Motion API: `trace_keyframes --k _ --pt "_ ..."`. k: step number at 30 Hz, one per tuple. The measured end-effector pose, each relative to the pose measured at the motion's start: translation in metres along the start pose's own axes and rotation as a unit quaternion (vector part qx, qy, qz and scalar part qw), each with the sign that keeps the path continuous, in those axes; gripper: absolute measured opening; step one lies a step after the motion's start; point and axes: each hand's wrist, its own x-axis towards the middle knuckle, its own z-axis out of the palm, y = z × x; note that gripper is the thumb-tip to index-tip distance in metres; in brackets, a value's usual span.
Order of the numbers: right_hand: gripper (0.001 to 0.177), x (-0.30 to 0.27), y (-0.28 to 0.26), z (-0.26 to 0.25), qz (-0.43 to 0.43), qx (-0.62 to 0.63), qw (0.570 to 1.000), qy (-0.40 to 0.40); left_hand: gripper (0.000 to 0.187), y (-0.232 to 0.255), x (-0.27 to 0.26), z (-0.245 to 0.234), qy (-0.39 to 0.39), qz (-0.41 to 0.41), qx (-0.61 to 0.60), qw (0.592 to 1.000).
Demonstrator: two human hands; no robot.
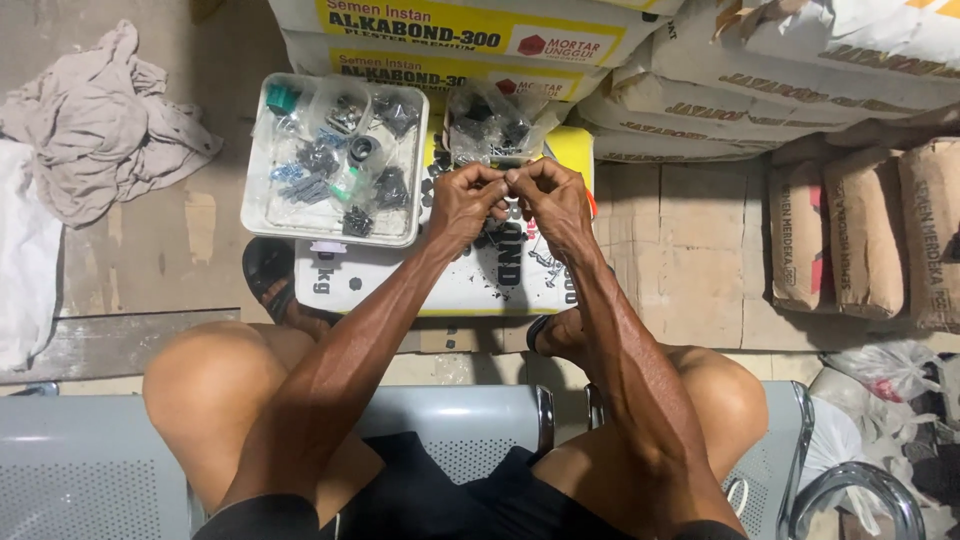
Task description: Assembling or inspecting small black components from a tray in a material storage area.
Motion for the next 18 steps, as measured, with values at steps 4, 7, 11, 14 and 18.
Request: trace_keyframes --k 4,7,11,14,18 --pt "0.009 0.008 0.024 -0.003 0.000 -0.044 0.999 -0.016 0.016 -0.029 0.005 -0.007 0.002 0.000 -0.026 1.000" --pt "0.005 0.014 0.045 -0.001 -0.042 -0.122 0.992 0.015 0.010 -0.058 0.011 -0.003 0.022 0.038 0.106 0.993" --pt "0.004 0.013 0.040 0.003 -0.100 -0.201 0.972 0.071 0.005 -0.089 0.023 0.004 0.099 0.078 0.202 0.971" --pt "0.004 0.015 0.033 -0.005 -0.143 -0.215 0.964 0.060 0.008 -0.068 0.018 0.019 0.117 0.049 0.192 0.973" --pt "0.009 0.019 0.060 -0.020 -0.191 -0.205 0.960 0.017 0.012 -0.097 0.027 0.010 0.151 -0.103 0.164 0.969"
